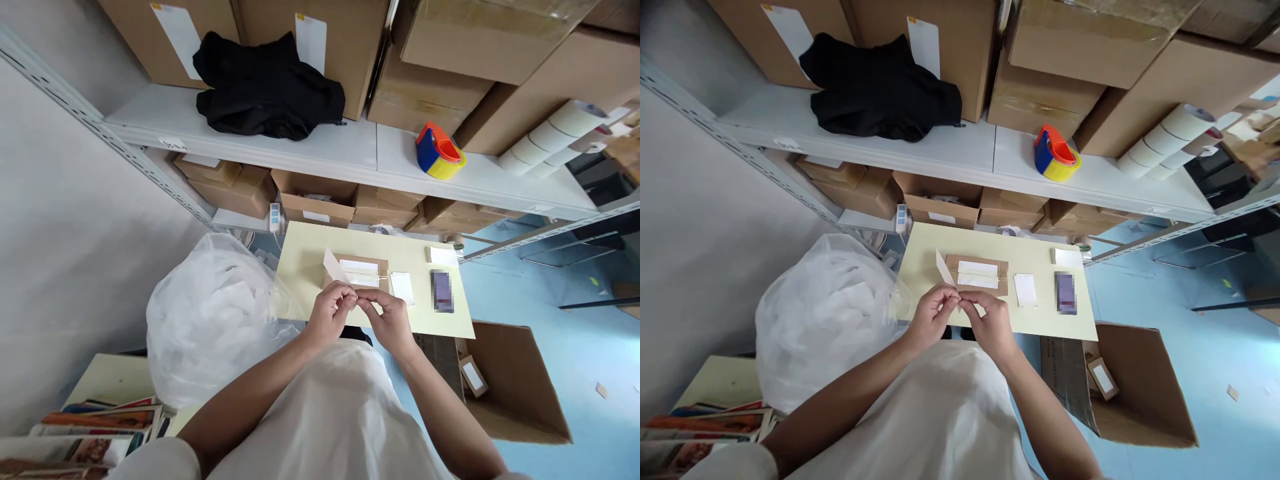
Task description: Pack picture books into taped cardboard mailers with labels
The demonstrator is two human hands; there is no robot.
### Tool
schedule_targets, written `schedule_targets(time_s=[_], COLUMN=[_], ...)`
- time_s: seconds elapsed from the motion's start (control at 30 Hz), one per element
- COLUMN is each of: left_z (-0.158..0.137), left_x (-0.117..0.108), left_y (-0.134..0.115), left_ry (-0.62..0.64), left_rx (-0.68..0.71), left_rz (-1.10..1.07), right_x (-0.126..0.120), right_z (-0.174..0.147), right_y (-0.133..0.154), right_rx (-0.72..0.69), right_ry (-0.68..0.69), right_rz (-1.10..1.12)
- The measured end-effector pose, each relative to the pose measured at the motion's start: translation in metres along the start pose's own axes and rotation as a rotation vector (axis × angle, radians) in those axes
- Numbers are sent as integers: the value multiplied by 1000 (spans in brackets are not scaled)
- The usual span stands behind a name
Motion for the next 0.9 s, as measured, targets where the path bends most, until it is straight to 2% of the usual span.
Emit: schedule_targets(time_s=[0.23,0.6,0.73,0.9], left_z=[8,18,19,27], left_x=[-5,-4,-8,-13], left_y=[5,6,3,0], left_ry=[-113,-141,-90,73], left_rx=[18,27,78,121], left_rz=[29,31,47,75], right_x=[9,10,11,10], right_z=[12,17,20,27], right_y=[-2,2,0,-7], right_rx=[-53,-54,3,84], right_ry=[-47,-114,-83,5], right_rz=[-111,-146,-3,171])
Point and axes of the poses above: each hand's wrist, its own z-axis towards the middle knuckle, its own x-axis out of the palm, y = z × x, the point moved 5 cm from there along z, towards the middle knuckle, and after that the axes turned 1 degree about y, right-handed, at the moved point
